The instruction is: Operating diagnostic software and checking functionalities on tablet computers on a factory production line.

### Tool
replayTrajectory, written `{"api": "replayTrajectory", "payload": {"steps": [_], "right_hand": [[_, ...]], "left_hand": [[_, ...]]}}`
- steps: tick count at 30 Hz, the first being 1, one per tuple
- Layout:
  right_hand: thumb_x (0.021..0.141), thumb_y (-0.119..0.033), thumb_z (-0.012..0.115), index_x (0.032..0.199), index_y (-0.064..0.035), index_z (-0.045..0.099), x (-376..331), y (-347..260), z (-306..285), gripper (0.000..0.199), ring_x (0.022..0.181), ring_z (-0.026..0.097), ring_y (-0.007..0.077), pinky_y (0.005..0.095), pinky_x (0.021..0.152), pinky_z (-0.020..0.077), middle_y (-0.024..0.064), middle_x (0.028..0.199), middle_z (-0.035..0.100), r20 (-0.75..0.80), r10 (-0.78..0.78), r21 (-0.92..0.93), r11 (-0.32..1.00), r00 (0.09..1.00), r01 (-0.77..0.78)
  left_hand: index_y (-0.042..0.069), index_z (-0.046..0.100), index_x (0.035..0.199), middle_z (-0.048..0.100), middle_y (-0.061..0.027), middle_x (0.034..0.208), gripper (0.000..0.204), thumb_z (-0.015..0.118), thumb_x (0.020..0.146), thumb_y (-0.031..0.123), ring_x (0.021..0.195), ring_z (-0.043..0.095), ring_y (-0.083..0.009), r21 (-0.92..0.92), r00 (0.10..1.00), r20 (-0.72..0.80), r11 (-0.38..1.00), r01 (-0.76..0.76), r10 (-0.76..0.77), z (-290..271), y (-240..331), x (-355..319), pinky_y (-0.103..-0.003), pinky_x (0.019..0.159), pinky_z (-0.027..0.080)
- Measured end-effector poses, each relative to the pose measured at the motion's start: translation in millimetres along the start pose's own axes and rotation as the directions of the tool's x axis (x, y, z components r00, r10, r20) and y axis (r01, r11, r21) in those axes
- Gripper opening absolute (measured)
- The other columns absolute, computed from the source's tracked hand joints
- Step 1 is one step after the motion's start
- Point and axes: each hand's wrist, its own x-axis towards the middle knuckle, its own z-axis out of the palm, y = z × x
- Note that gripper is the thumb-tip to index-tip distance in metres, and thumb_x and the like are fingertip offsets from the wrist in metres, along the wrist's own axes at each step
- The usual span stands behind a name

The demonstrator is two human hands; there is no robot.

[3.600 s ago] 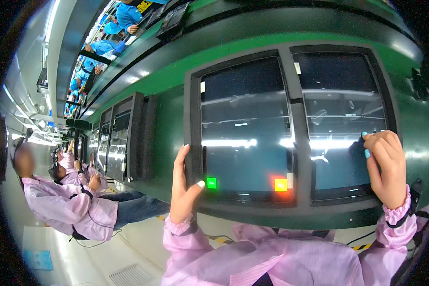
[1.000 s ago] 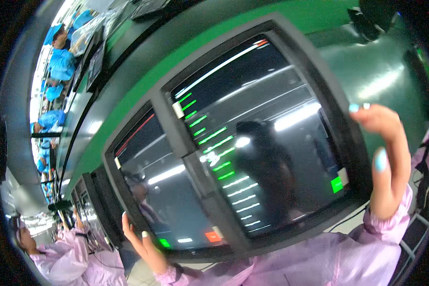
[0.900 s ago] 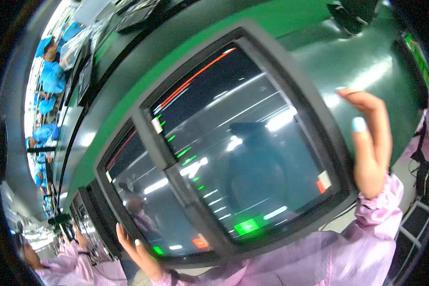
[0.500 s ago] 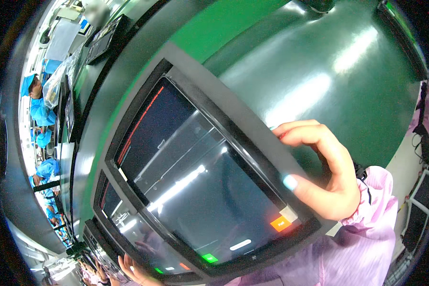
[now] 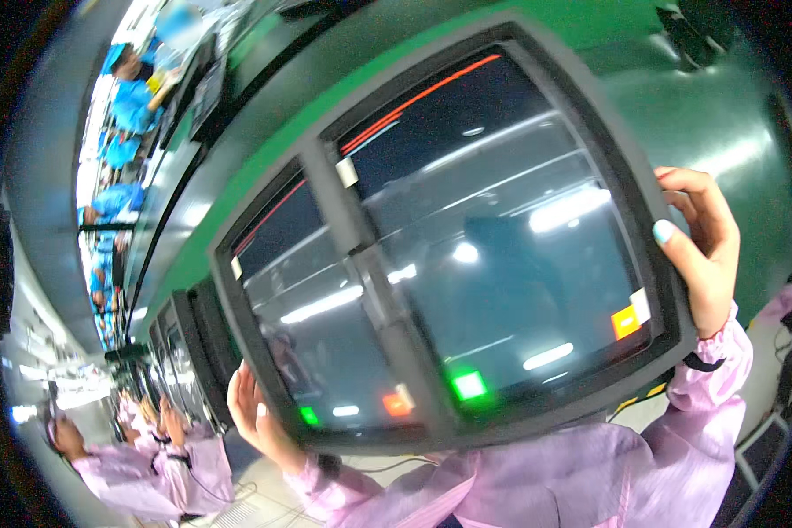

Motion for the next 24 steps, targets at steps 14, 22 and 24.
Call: {"api": "replayTrajectory", "payload": {"steps": [14, 22, 24], "right_hand": [[0.078, -0.003, 0.045, 0.1, 0.0047, 0.05, -38, -63, 17, 0.024, 0.107, 0.046, 0.0235, 0.0315, 0.096, 0.0298, 0.015, 0.109, 0.052, 0.129, -0.274, -0.437, 0.847, 0.953, 0.302], [0.064, -0.007, 0.056, 0.09, 0.0011, 0.054, -47, -80, 52, 0.028, 0.091, 0.052, 0.031, 0.041, 0.081, 0.0406, 0.0141, 0.095, 0.059, 0.506, -0.442, -0.401, 0.64, 0.741, 0.655], [0.062, -0.007, 0.059, 0.089, -0.0011, 0.056, -48, -75, 60, 0.028, 0.091, 0.052, 0.0313, 0.0432, 0.079, 0.0421, 0.0118, 0.095, 0.06, 0.622, -0.477, -0.298, 0.59, 0.622, 0.75]], "left_hand": [[0.002, 0.03, 0.133, 0.02, -0.0198, 0.141, 0.073, 0.06, 0.066, 0.005, 0.128, 0.022, -0.0347, 0.209, 0.932, 0.347, 0.96, -0.188, 0.107, -13, 6, -10, -0.042, 0.105, 0.015], [0.0, 0.031, 0.132, 0.027, -0.0187, 0.138, 0.065, 0.05, 0.07, 0.003, 0.126, 0.026, -0.0327, 0.266, 0.95, 0.272, 0.937, -0.227, 0.153, -11, 11, -12, -0.041, 0.105, 0.017], [0.0, 0.033, 0.13, 0.029, -0.0193, 0.137, 0.062, 0.049, 0.071, 0.002, 0.124, 0.028, -0.0338, 0.401, 0.952, 0.212, 0.869, -0.291, 0.221, -8, 19, -12, -0.043, 0.104, 0.018]]}}
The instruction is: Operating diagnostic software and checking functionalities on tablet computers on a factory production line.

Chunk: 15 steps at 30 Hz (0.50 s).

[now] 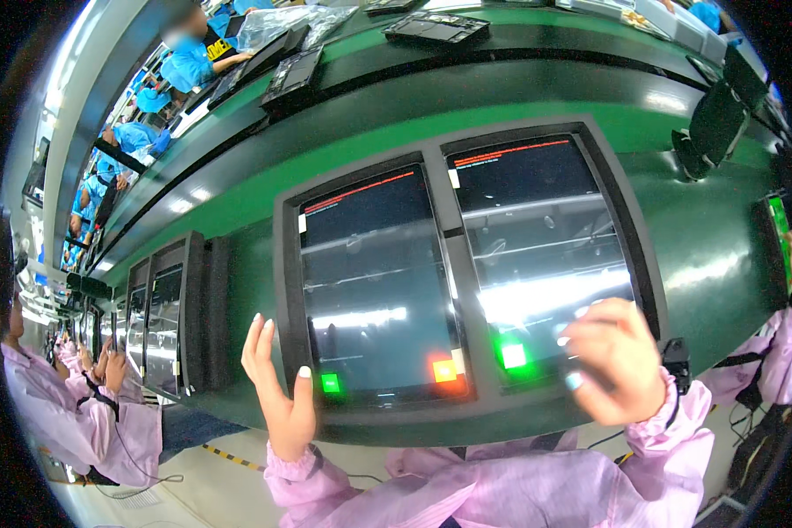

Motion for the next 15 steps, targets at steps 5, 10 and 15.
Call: {"api": "replayTrajectory", "payload": {"steps": [5, 10, 15], "right_hand": [[0.061, -0.013, 0.065, 0.088, -0.004, 0.059, 4, 3, 18, 0.029, 0.092, 0.053, 0.0285, 0.0442, 0.078, 0.0426, 0.0066, 0.096, 0.06, 0.114, -0.136, -0.049, 0.989, 0.984, 0.142], [0.062, -0.016, 0.065, 0.085, -0.0063, 0.061, 5, 3, 18, 0.026, 0.092, 0.053, 0.0275, 0.0438, 0.078, 0.0425, 0.0044, 0.096, 0.061, 0.178, -0.177, -0.074, 0.979, 0.968, 0.192], [0.062, -0.017, 0.066, 0.085, -0.0067, 0.061, 6, 0, 16, 0.026, 0.092, 0.054, 0.0269, 0.0429, 0.079, 0.0423, 0.0043, 0.096, 0.061, 0.2, -0.157, -0.079, 0.981, 0.967, 0.175]], "left_hand": [[-0.001, 0.037, 0.127, 0.029, -0.0232, 0.133, 0.055, 0.053, 0.075, 0.009, 0.121, 0.026, -0.0411, 0.111, 0.992, 0.122, 0.994, -0.017, 0.003, 13, 9, 8, -0.049, 0.1, 0.021], [-0.002, 0.038, 0.126, 0.029, -0.0232, 0.134, 0.055, 0.053, 0.075, 0.01, 0.122, 0.025, -0.0413, 0.034, 0.996, 0.084, 0.999, 0.035, -0.038, 12, 7, 6, -0.049, 0.1, 0.021], [0.001, 0.038, 0.128, 0.031, -0.0178, 0.135, 0.053, 0.052, 0.077, 0.008, 0.124, 0.026, -0.0347, 0.069, 0.996, 0.06, 0.996, 0.062, -0.067, 14, 11, 5, -0.044, 0.103, 0.02]]}}
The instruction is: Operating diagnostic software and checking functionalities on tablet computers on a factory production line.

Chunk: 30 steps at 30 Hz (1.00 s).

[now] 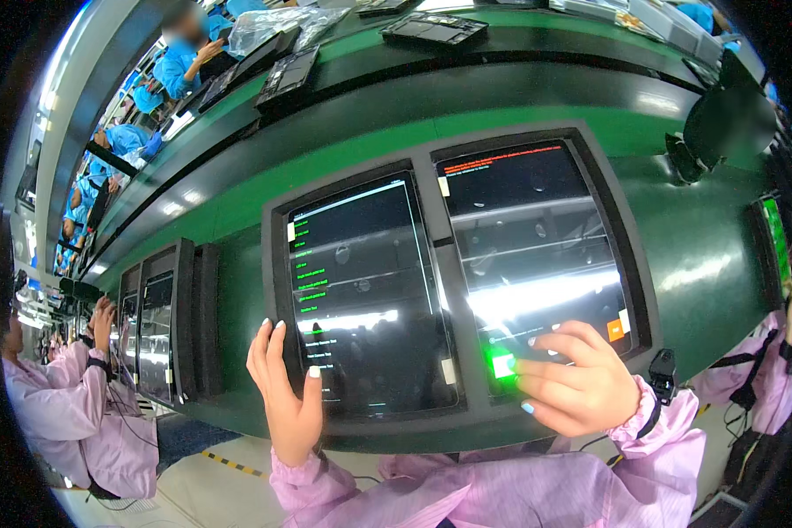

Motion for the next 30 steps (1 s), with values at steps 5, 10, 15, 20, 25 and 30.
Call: {"api": "replayTrajectory", "payload": {"steps": [5, 10, 15, 20, 25, 30], "right_hand": [[0.063, -0.019, 0.066, 0.086, -0.0071, 0.062, 1, -2, 1, 0.026, 0.092, 0.054, 0.0264, 0.0427, 0.08, 0.0418, 0.0038, 0.097, 0.061, 0.002, -0.002, 0.009, 1.0, 1.0, 0.002], [0.066, -0.021, 0.065, 0.087, -0.0077, 0.062, 3, -2, -1, 0.024, 0.094, 0.053, 0.0261, 0.0447, 0.085, 0.0389, 0.0038, 0.097, 0.061, 0.06, -0.019, -0.02, 1.0, 0.998, 0.02], [0.072, -0.024, 0.058, 0.084, -0.0063, 0.061, -12, 5, -1, 0.022, 0.094, 0.051, 0.0286, 0.0493, 0.09, 0.0335, 0.004, 0.099, 0.063, -0.07, 0.063, 0.04, 0.997, 0.996, -0.061], [0.076, -0.008, 0.048, 0.106, 0.0034, 0.053, -46, 28, -34, 0.033, 0.098, 0.053, 0.0278, 0.0352, 0.087, 0.039, 0.0155, 0.105, 0.055, -0.495, 0.572, 0.204, 0.808, 0.654, -0.552], [0.079, -0.014, 0.058, 0.11, 0.0003, 0.048, -137, 112, -19, 0.036, 0.101, 0.048, 0.0269, 0.037, 0.085, 0.0385, 0.012, 0.107, 0.053, -0.783, 0.585, 0.024, 0.369, 0.212, -0.929], [0.069, -0.021, 0.068, 0.101, -0.0038, 0.05, -214, 114, -25, 0.04, 0.092, 0.046, 0.0298, 0.0412, 0.076, 0.0363, 0.0107, 0.096, 0.049, -0.774, 0.572, -0.367, -0.058, 0.271, -0.928]], "left_hand": [[-0.002, 0.037, 0.126, 0.028, -0.0241, 0.133, 0.057, 0.054, 0.074, 0.012, 0.122, 0.025, -0.041, -0.002, 1.0, 0.016, 1.0, -0.005, 0.005, -2, -4, -3, -0.049, 0.1, 0.021], [-0.002, 0.037, 0.126, 0.028, -0.0239, 0.133, 0.057, 0.054, 0.073, 0.011, 0.122, 0.025, -0.0409, -0.009, 1.0, 0.02, 1.0, -0.013, 0.013, -1, -2, 1, -0.049, 0.1, 0.021], [-0.002, 0.037, 0.126, 0.03, -0.0231, 0.133, 0.056, 0.054, 0.073, 0.009, 0.123, 0.025, -0.04, -0.015, 1.0, 0.007, 1.0, 0.007, -0.007, -1, -2, 3, -0.048, 0.101, 0.021], [-0.002, 0.036, 0.127, 0.03, -0.0228, 0.134, 0.054, 0.049, 0.075, 0.005, 0.123, 0.026, -0.0375, -0.081, 1.0, -0.002, 0.997, 0.007, -0.007, 1, 9, 5, -0.045, 0.103, 0.018], [-0.002, 0.039, 0.127, 0.038, -0.0231, 0.128, 0.05, 0.05, 0.085, 0.023, 0.119, 0.036, -0.0358, 0.071, 0.993, -0.065, 0.993, -0.097, 0.102, -12, -3, -1, -0.042, 0.101, 0.025], [-0.002, 0.036, 0.128, 0.034, -0.0241, 0.13, 0.055, 0.054, 0.082, 0.023, 0.12, 0.031, -0.0379, 0.02, 0.995, -0.011, 0.995, -0.099, 0.099, -6, 1, 2, -0.044, 0.102, 0.022]]}}
